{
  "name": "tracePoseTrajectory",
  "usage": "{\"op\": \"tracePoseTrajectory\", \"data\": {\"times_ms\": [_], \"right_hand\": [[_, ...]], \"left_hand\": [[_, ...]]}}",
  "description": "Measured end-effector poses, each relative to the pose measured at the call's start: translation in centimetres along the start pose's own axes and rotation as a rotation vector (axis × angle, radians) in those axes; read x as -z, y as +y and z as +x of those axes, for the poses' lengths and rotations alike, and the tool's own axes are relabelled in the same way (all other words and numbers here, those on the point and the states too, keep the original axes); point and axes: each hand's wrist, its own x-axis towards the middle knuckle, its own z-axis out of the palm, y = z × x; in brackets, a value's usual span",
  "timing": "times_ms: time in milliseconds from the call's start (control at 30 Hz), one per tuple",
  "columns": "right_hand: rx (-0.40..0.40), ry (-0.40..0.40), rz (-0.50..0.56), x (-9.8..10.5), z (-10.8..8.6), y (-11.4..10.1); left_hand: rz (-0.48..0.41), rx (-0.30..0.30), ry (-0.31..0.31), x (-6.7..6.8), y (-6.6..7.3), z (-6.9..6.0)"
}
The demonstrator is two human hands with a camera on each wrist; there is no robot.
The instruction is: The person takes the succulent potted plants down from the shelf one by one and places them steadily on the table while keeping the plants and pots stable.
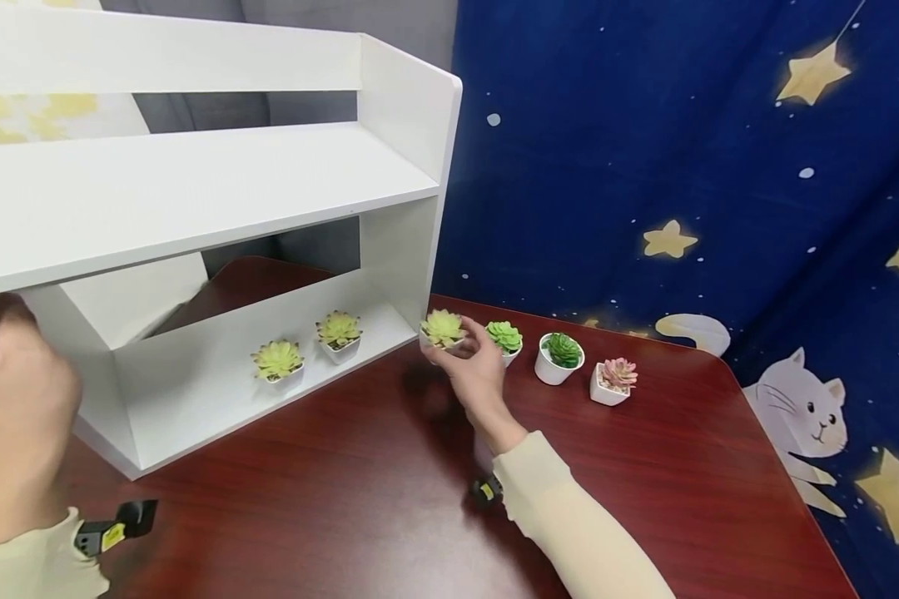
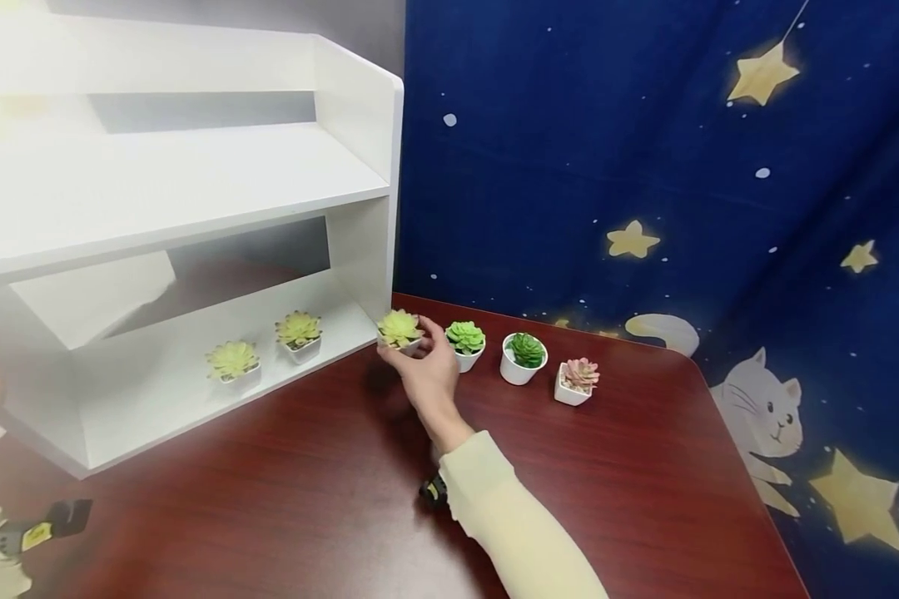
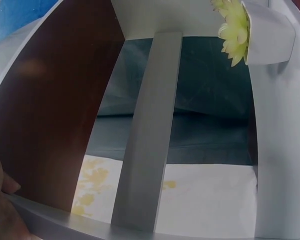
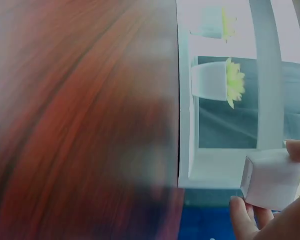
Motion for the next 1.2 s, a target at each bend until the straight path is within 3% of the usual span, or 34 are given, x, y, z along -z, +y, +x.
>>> {"op": "tracePoseTrajectory", "data": {"times_ms": [33,133,300,333,433,567,733,933,1033,1167,1200], "right_hand": [[0.009,0.005,-0.016,0.6,-0.1,0.1],[0.039,0.019,-0.067,2.3,-0.6,0.4],[0.057,0.014,-0.029,4.8,-1.3,1.0],[0.053,0.013,-0.014,5.3,-1.4,1.0],[0.040,0.020,0.007,6.7,-2.0,1.3],[0.061,0.053,-0.048,8.7,-2.7,1.4],[0.093,0.132,-0.214,11.8,-3.2,2.1],[0.058,0.249,-0.393,15.7,-3.7,3.6],[0.028,0.289,-0.423,17.1,-3.9,4.2],[0.014,0.341,-0.451,18.6,-4.1,4.7],[0.011,0.352,-0.457,18.9,-4.1,4.8]], "left_hand": [[-0.015,0.003,0.005,-0.1,0.1,-0.1],[0.008,-0.082,-0.002,-0.3,0.1,-0.3],[0.087,-0.133,0.008,-0.6,-0.4,-0.2],[0.092,-0.118,0.002,-0.5,-0.5,0.0],[0.170,-0.339,0.042,-0.3,-1.3,0.3],[0.203,-0.611,0.114,-0.1,-1.7,0.7],[0.069,-0.466,0.107,-0.2,-1.1,1.1],[0.162,-0.582,0.075,-0.5,-1.6,0.8],[0.140,-0.556,0.073,-0.7,-1.4,0.8],[0.029,-0.474,0.094,-0.9,-0.3,0.4],[0.016,-0.482,0.090,-0.8,-0.1,0.2]]}}
